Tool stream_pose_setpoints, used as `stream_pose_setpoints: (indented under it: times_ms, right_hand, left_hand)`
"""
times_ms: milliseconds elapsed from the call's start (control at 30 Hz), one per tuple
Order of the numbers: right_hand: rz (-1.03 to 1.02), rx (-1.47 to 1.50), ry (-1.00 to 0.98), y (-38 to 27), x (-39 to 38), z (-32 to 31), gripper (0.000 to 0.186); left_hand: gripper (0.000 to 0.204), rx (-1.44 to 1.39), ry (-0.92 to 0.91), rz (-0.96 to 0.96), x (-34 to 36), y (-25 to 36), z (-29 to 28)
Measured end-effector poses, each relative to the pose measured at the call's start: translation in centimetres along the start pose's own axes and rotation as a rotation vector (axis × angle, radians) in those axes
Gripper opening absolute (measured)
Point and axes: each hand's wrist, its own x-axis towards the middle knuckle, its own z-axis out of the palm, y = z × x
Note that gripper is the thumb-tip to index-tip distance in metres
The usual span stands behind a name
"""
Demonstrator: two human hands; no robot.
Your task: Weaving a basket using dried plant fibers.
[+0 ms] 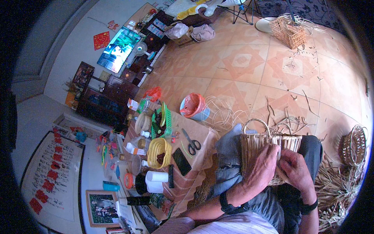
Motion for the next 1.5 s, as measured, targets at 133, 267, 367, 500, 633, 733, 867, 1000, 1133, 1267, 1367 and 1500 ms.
stream_pose_setpoints:
  times_ms: [133, 267, 367, 500, 633, 733, 867, 1000, 1133, 1267, 1367, 1500]
  right_hand:
    - [0.048, -0.062, 0.058, 0.4, 0.1, 0.1, 0.016]
    - [0.026, -0.041, 0.093, 0.3, 0.1, 0.8, 0.016]
    - [-0.059, -0.226, 0.104, 0.1, 0.2, 0.9, 0.017]
    - [-0.161, -0.393, 0.116, 0.1, 0.4, 0.8, 0.020]
    - [-0.079, -0.145, 0.080, 0.6, 1.0, 0.9, 0.020]
    - [-0.142, -0.063, 0.099, 0.8, 0.7, 1.1, 0.014]
    - [-0.064, -0.453, 0.238, 0.6, -0.1, 1.2, 0.009]
    - [-0.152, -0.447, 0.333, 0.4, -0.6, 1.5, 0.008]
    - [-0.022, -0.226, 0.444, 0.1, -1.0, 1.6, 0.010]
    - [-0.061, -0.266, 0.456, -0.3, -2.1, 1.2, 0.011]
    - [-0.027, -0.369, 0.515, -0.2, -2.8, -0.4, 0.007]
    - [0.109, -0.211, 0.688, 0.8, -3.0, -4.5, 0.008]
  left_hand:
    - [0.020, 0.146, 0.089, 0.119, 0.0, 0.1, -0.4]
    - [0.036, 0.415, 0.021, 0.035, 0.0, 0.8, -0.7]
    - [0.042, 0.283, -0.102, -0.083, 0.2, 1.1, -0.8]
    - [0.022, 0.264, 0.029, -0.025, 0.7, 0.8, 0.0]
    - [0.025, 0.043, -0.073, -0.167, 1.0, -0.4, 0.8]
    - [0.029, -0.057, -0.005, -0.136, 1.0, -0.8, 0.9]
    - [0.029, -0.061, 0.002, -0.200, 1.2, -0.6, 0.8]
    - [0.028, -0.031, -0.035, -0.261, 1.3, -0.7, 0.4]
    - [0.029, 0.021, -0.072, -0.257, 1.2, -0.8, 0.1]
    - [0.027, 0.022, -0.076, -0.221, 1.2, -0.6, -0.4]
    - [0.023, 0.067, -0.085, -0.201, 1.1, -0.7, -0.6]
    - [0.018, -0.013, 0.007, -0.044, 1.2, -1.9, -1.1]
